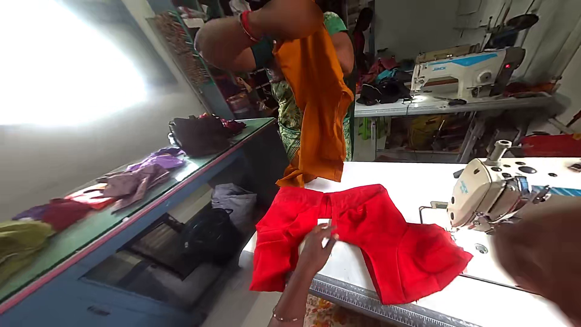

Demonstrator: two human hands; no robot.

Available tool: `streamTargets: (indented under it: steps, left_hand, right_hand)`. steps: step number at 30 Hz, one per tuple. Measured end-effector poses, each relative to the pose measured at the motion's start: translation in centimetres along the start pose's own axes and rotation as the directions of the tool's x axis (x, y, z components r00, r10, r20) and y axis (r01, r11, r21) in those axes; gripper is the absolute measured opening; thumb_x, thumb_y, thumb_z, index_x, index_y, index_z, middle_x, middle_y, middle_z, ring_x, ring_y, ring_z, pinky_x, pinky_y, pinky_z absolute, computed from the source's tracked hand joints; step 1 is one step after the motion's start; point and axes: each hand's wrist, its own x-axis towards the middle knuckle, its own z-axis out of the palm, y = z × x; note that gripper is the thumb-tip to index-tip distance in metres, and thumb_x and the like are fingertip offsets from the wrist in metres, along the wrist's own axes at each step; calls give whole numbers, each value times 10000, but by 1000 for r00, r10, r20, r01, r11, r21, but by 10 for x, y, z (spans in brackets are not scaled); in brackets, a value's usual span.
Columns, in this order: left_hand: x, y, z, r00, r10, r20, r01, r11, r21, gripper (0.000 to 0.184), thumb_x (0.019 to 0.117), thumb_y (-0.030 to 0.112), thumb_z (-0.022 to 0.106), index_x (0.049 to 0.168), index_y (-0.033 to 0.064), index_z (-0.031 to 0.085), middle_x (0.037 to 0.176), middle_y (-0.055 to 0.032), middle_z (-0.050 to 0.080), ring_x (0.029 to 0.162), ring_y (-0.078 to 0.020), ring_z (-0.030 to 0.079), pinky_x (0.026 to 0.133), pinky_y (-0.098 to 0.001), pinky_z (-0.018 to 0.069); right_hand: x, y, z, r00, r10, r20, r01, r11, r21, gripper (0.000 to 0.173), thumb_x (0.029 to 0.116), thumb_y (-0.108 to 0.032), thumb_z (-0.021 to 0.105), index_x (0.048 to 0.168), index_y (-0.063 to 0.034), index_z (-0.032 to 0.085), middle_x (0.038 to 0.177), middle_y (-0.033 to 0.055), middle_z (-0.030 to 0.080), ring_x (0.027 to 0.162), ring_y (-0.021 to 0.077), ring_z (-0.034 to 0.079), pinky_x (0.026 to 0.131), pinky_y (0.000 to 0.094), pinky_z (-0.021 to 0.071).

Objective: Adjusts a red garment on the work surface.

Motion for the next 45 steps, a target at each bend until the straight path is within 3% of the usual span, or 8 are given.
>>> streamTargets:
  steps: [2,8,16,21,28,33,37,45]
  left_hand:
    - [18,13,-10,990,9,-138,-23,995,-101,360,1066,197,529,1370,26,618,1406,-214,580,1276,-352,584,1061,-521,491]
    - [98,46,-14,916,-368,-156,357,929,-96,545,1083,381,492,1323,-100,579,1299,-316,613,1260,-438,587,1077,-587,448]
    - [131,45,23,890,-448,-85,455,882,119,550,963,383,704,1330,-19,625,1466,-249,500,1414,-408,423,1131,-584,374]
    - [121,39,16,938,-336,83,273,571,-775,474,1068,260,558,1440,-26,488,1454,-227,529,1353,-296,510,1128,-457,417]
    - [124,33,24,926,-277,256,284,66,-957,459,1129,394,286,1347,58,509,1112,-134,672,1000,-207,671,882,-395,562]
    - [117,16,22,923,9,384,382,75,-921,809,986,768,190,1285,131,588,1094,-106,731,1007,-238,716,854,-444,597]
    - [104,25,18,920,-39,390,388,226,-893,342,1109,333,404,1136,74,627,912,-78,734,828,-171,728,762,-352,612]
    - [107,18,18,940,-108,323,326,6,-945,393,1092,424,390,1127,116,632,929,-94,738,815,-199,739,694,-374,622]
  right_hand:
    - [21,69,-29,990,26,136,3,979,-204,180,1040,-215,582,1136,-170,728,852,-66,702,720,7,654,656,176,578]
    - [46,230,-37,878,377,-294,-465,530,-709,342,1037,33,445,1309,6,651,1326,190,657,1218,339,640,1058,520,486]
    - [14,295,-58,454,847,-275,-533,11,-846,1047,900,-790,502,1666,-192,112,1738,-5,31,1592,337,-53,1227,656,-15]
    - [14,293,-59,465,836,-293,-567,26,-824,1185,840,-788,604,1663,-132,60,1738,36,6,1592,342,-39,1223,657,-26]
    - [13,294,-59,448,839,-309,-598,25,-801,1209,842,-804,580,1659,-112,19,1736,65,4,1593,331,-38,1231,633,-38]
    - [12,295,-59,458,817,-350,-633,23,-774,1203,855,-797,569,1652,-69,38,1732,110,25,1595,323,-12,1251,587,-15]
    - [9,297,-63,509,778,-369,-682,104,-724,904,1028,-659,381,1643,-44,133,1721,144,99,1593,331,51,1255,583,11]
    - [8,297,-63,524,747,-410,-721,132,-680,631,1129,-417,218,1614,-14,243,1702,169,178,1586,307,137,1264,555,68]
